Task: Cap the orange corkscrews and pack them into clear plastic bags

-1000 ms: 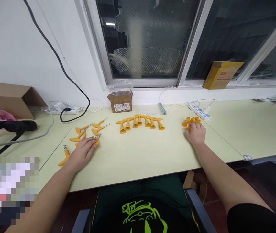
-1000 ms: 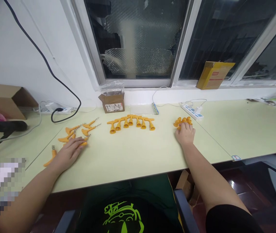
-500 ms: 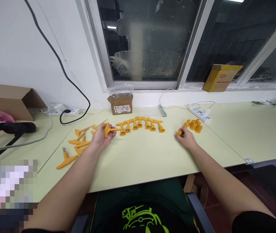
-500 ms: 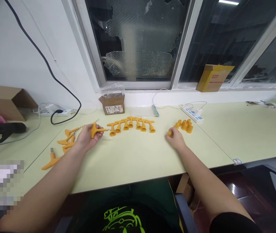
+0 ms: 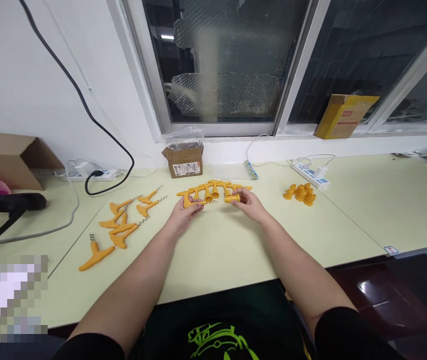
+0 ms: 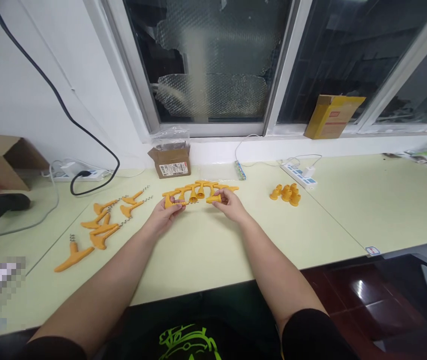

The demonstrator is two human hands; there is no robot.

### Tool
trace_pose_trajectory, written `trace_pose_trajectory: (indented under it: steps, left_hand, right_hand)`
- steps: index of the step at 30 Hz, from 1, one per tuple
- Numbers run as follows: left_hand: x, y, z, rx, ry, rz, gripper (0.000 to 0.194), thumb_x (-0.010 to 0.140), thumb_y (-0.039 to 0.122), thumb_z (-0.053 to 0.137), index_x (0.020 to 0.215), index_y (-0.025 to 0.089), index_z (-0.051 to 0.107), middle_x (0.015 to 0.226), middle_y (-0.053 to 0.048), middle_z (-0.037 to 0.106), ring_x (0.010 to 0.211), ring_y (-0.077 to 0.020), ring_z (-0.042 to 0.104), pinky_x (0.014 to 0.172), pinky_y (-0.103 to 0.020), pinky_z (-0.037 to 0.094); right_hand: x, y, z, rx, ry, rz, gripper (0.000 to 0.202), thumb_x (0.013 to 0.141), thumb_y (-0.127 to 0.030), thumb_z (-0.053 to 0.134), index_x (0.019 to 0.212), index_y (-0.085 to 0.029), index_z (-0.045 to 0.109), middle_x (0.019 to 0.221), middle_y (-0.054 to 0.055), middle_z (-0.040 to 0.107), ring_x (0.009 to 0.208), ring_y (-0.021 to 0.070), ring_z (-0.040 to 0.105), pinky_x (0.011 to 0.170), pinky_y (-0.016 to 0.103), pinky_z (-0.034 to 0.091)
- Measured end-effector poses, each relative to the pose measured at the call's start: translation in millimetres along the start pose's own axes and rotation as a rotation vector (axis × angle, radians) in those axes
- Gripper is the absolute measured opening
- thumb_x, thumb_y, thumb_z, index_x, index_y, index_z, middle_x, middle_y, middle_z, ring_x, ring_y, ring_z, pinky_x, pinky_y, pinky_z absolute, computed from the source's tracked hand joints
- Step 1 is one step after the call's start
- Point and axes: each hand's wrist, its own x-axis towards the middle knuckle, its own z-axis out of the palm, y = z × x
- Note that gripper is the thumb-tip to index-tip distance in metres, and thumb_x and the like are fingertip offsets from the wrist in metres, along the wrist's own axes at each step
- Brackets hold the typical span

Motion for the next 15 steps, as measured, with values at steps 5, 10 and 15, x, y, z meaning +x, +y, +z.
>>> trace_pose_trajectory:
  steps: [5, 10, 15]
  left_hand:
    - [-4, 2, 5.5, 0.022, -0.041, -0.038, 0.052, 0.062, 0.022, 0.094, 0.088, 0.02, 0.048, 0.098, -0.004, 0.073, 0.094, -0.015, 0.072, 0.105, -0.04, 0.055]
    - [-6, -3, 14.2, 0.038, -0.083, -0.058, 0.053, 0.063, 0.022, 0.094, 0.088, 0.021, 0.047, 0.098, -0.003, 0.074, 0.092, -0.0144, 0.073, 0.109, -0.041, 0.054]
    - [-8, -2, 16.1, 0.036, -0.057, -0.05, 0.052, 0.063, 0.024, 0.095, 0.087, 0.021, 0.048, 0.097, -0.003, 0.075, 0.096, -0.0156, 0.074, 0.11, -0.043, 0.053]
  right_hand:
    - [-7, 15, 7, 0.075, -0.037, -0.006, 0.034, 0.075, -0.038, 0.078, 0.102, -0.024, 0.061, 0.1, 0.003, 0.063, 0.078, 0.0173, 0.055, 0.074, 0.033, 0.047]
    - [-8, 23, 8, 0.095, -0.023, -0.027, 0.037, 0.075, -0.039, 0.08, 0.102, -0.024, 0.061, 0.098, 0.003, 0.063, 0.078, 0.0168, 0.055, 0.074, 0.032, 0.048]
    - [-7, 22, 7, 0.145, -0.019, -0.049, 0.038, 0.074, -0.039, 0.081, 0.1, -0.023, 0.06, 0.099, 0.003, 0.064, 0.083, 0.0173, 0.059, 0.075, 0.031, 0.05]
